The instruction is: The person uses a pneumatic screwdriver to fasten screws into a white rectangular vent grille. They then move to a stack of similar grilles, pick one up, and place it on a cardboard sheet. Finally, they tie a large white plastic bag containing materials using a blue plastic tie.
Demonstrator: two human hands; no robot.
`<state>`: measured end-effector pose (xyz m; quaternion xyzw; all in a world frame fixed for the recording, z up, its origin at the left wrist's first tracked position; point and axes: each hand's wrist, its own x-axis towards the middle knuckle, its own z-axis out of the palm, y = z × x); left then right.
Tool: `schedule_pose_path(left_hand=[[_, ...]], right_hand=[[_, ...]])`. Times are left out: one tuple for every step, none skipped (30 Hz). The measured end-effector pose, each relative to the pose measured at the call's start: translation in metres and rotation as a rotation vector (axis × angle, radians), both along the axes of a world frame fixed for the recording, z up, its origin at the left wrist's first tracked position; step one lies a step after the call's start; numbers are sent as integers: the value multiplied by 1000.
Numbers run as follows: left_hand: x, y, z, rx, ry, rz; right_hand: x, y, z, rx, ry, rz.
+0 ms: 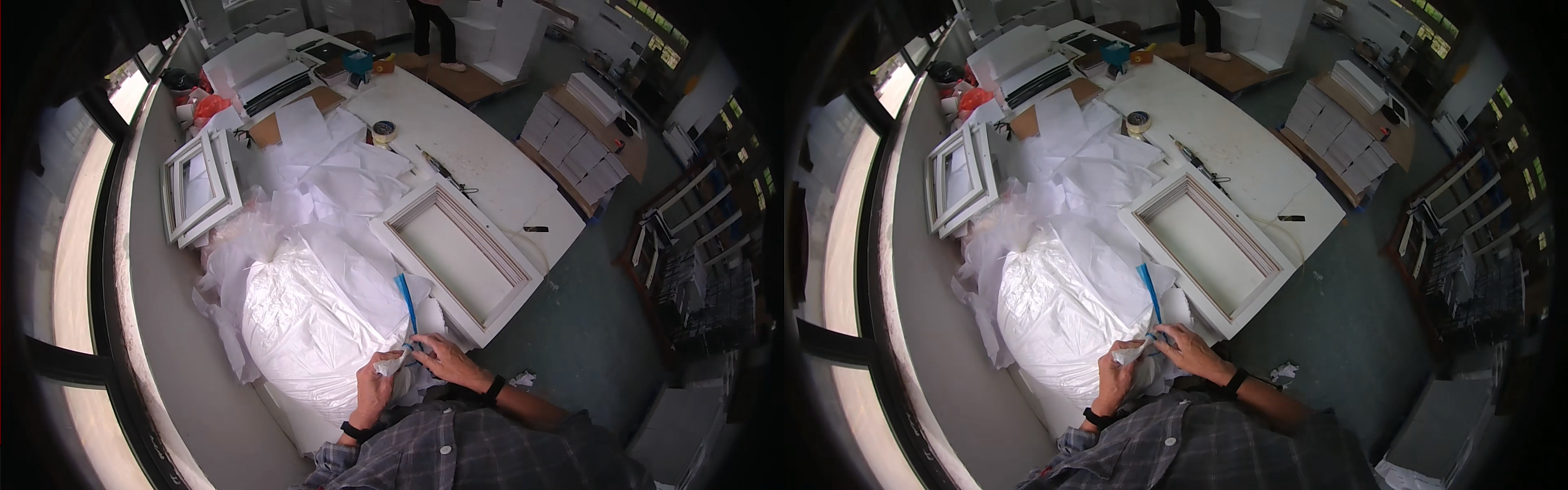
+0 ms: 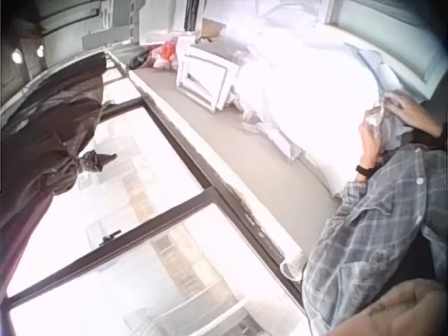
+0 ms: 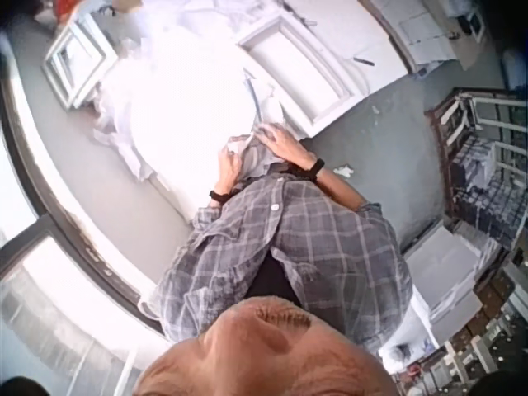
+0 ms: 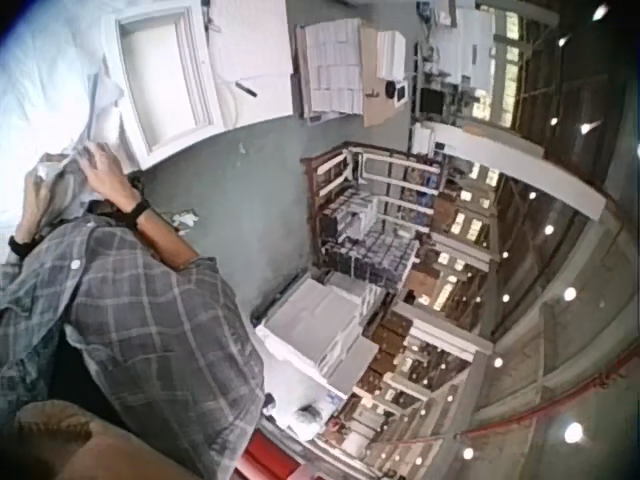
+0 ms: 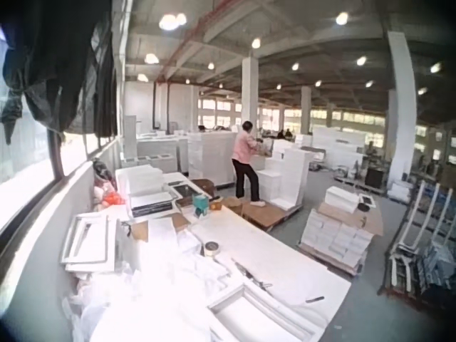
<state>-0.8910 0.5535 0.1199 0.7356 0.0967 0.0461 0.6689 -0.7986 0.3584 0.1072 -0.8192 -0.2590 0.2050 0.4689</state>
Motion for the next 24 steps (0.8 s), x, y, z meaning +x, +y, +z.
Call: schedule_pose_path(left_hand=[[-2, 0, -3, 2, 11, 17], [1, -1, 0, -14, -2, 6], [0, -5, 4, -42, 13, 1], [3, -7, 14, 46, 44, -1], [8, -6, 12, 42, 32, -14], [9, -5, 8, 39, 25, -22], [9, -5, 4, 34, 18, -31], [5, -5, 3, 32, 17, -20], [4, -5, 2, 32, 2, -11], [4, -6, 3, 27, -11, -4], [7, -6, 6, 36, -4, 3], [6, -5, 9, 48, 12, 12], [5, -4, 10, 59, 28, 21], [5, -2, 1, 63, -22, 46], [4, 0, -1, 45, -11, 60], [4, 1, -1, 27, 0, 73], [5, 1, -2, 8, 10, 86], [7, 0, 2, 104, 18, 69], [10, -1, 9, 200, 25, 58], [14, -2, 14, 296, 30, 46], [17, -2, 15, 281, 45, 27], [17, 1, 16, 269, 64, 13], [18, 2, 17, 256, 83, -3], [19, 1, 18, 245, 61, 2]], right_hand=[[1, -3, 7, -56, 41, 18], [-1, -11, -5, 30, -8, -28], [-5, -16, -9, 99, 394, -121], [-3, -19, -14, 138, 486, -152], [0, -22, -19, 178, 578, -182], [1, -22, -18, 232, 570, -226], [2, -21, -17, 285, 561, -272], [3, -19, -16, 338, 551, -317], [7, -17, -10, 349, 521, -292], [8, -15, 2, 354, 491, -270], [9, -13, 15, 359, 461, -249], [7, -9, 25, 427, 431, -177], [6, -9, 39, 302, 433, -89], [12, -13, 42, 307, 500, 74], [15, -16, 45, 309, 570, 240], [17, -21, 51, 289, 624, 303], [17, -27, 58, 269, 677, 365], [18, -34, 67, 248, 730, 426], [21, -38, 75, 250, 721, 466], [23, -43, 85, 252, 711, 503], [25, -49, 96, 255, 700, 542], [25, -55, 108, 262, 759, 555], [28, -61, 125, 316, 758, 549], [31, -69, 147, 369, 761, 533]])
